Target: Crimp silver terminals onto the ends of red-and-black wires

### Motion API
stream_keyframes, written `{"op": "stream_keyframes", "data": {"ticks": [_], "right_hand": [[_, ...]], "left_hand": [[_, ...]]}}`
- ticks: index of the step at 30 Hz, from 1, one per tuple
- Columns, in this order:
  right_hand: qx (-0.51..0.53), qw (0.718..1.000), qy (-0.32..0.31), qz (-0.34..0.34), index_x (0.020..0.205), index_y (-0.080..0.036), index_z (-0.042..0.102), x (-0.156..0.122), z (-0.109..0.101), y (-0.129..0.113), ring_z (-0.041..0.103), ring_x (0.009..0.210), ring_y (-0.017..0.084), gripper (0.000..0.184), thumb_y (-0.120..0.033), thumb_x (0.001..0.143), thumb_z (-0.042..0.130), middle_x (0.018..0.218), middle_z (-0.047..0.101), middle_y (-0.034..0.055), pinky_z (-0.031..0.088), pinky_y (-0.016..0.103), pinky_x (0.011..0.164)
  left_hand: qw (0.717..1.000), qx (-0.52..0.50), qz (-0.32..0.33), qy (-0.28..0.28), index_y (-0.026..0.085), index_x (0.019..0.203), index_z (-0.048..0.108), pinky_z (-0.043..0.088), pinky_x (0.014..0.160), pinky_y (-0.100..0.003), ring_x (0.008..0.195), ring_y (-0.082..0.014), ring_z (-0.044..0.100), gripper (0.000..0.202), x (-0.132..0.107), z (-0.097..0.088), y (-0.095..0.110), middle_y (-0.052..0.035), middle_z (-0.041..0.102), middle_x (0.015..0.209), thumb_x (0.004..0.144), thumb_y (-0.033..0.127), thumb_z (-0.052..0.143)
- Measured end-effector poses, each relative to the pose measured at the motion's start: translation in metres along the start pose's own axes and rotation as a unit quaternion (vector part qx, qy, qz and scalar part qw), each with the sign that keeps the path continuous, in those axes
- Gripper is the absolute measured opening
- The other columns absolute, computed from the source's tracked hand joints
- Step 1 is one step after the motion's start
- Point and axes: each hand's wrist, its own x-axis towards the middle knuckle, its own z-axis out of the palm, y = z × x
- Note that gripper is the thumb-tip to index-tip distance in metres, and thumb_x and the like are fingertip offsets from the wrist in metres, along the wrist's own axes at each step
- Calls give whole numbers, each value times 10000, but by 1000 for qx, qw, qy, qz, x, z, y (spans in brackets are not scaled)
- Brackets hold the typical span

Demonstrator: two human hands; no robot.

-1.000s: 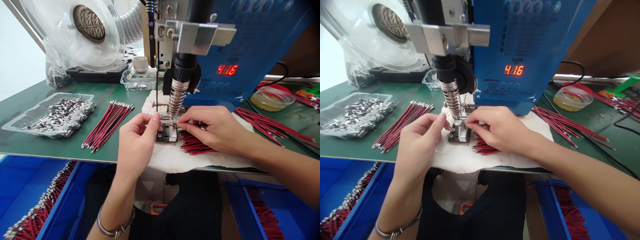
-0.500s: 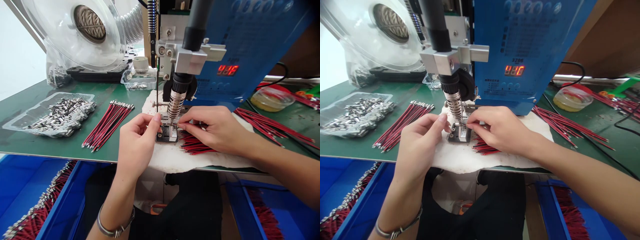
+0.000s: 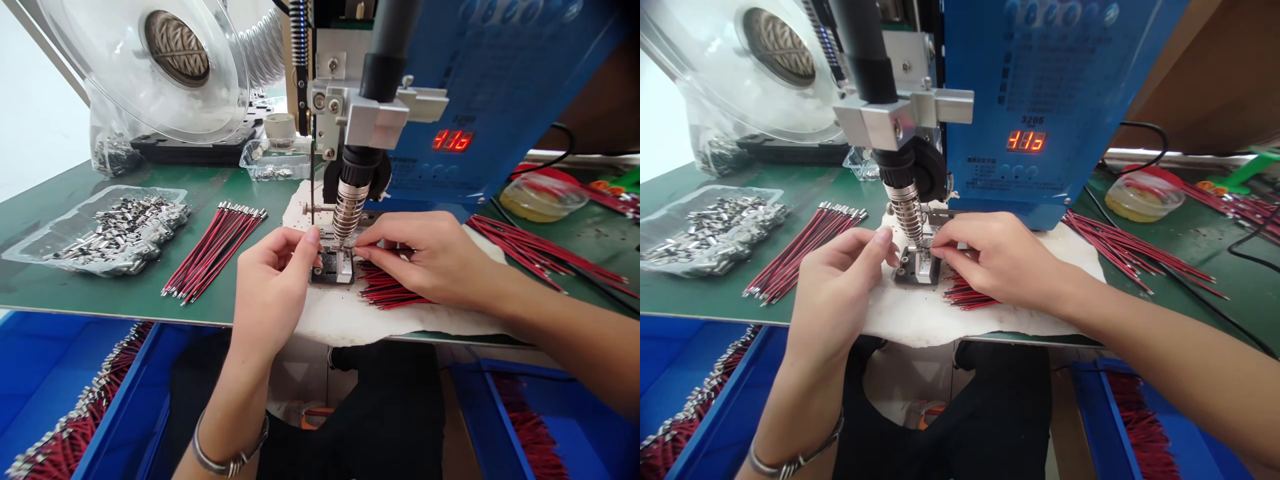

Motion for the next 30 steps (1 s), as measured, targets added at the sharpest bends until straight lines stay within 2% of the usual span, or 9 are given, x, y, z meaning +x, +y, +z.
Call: {"op": "stream_keyframes", "data": {"ticks": [9,14,16,19,21,23,25,27,30], "right_hand": [[4,1000,12,-2,931,-152,725,0,1,0,637,681,114,105,-163,920,621,815,733,16,464,245,620],[-3,999,41,-15,859,-158,689,0,-2,-3,604,619,106,54,-144,885,644,760,700,12,462,246,585],[7,997,61,-36,835,-163,670,-2,-4,-7,589,614,103,49,-133,870,654,737,681,8,459,245,580],[39,992,94,-79,830,-175,645,-5,-5,-14,581,648,104,68,-116,860,661,731,670,0,462,244,604],[68,987,97,-104,841,-180,637,-7,-4,-18,571,659,100,79,-108,862,661,725,657,-9,460,239,613],[97,985,83,-119,856,-176,642,-8,-3,-19,553,646,91,62,-120,877,657,708,632,-15,449,230,597],[117,983,66,-129,896,-165,658,-8,-4,-18,547,638,93,8,-164,900,652,708,624,-8,442,229,579],[120,983,59,-125,965,-159,674,-8,-6,-15,552,634,105,83,-215,931,624,720,636,5,444,242,574],[78,990,65,-102,960,-190,689,-5,-12,-6,568,637,122,120,-229,954,576,741,660,13,446,262,586]], "left_hand": [[999,12,19,24,162,674,635,318,467,-213,484,-63,365,284,1,0,-2,17,557,609,906,326,649],[992,71,66,77,180,693,644,338,457,-197,506,-72,451,266,-22,1,4,16,610,629,930,296,613],[993,93,61,45,191,736,682,313,425,-209,478,-75,439,227,-36,2,6,20,604,609,927,295,616],[993,88,51,-51,201,875,731,298,403,-212,434,-72,393,124,-54,10,8,42,531,543,908,272,635],[991,62,40,-113,178,819,712,308,409,-201,437,-66,386,140,-59,18,9,45,486,525,904,253,630],[990,32,24,-133,160,715,673,342,439,-193,474,-69,412,234,-60,25,10,29,500,548,920,244,598],[993,10,12,-120,166,699,670,383,480,-195,508,-80,448,261,-58,30,13,18,526,569,931,247,582],[996,-3,10,-87,190,740,689,391,482,-196,495,-83,460,199,-58,29,15,30,528,552,914,240,605],[1000,22,-4,7,224,759,678,344,427,-196,444,-83,444,138,-69,10,12,49,530,520,886,211,624]]}}
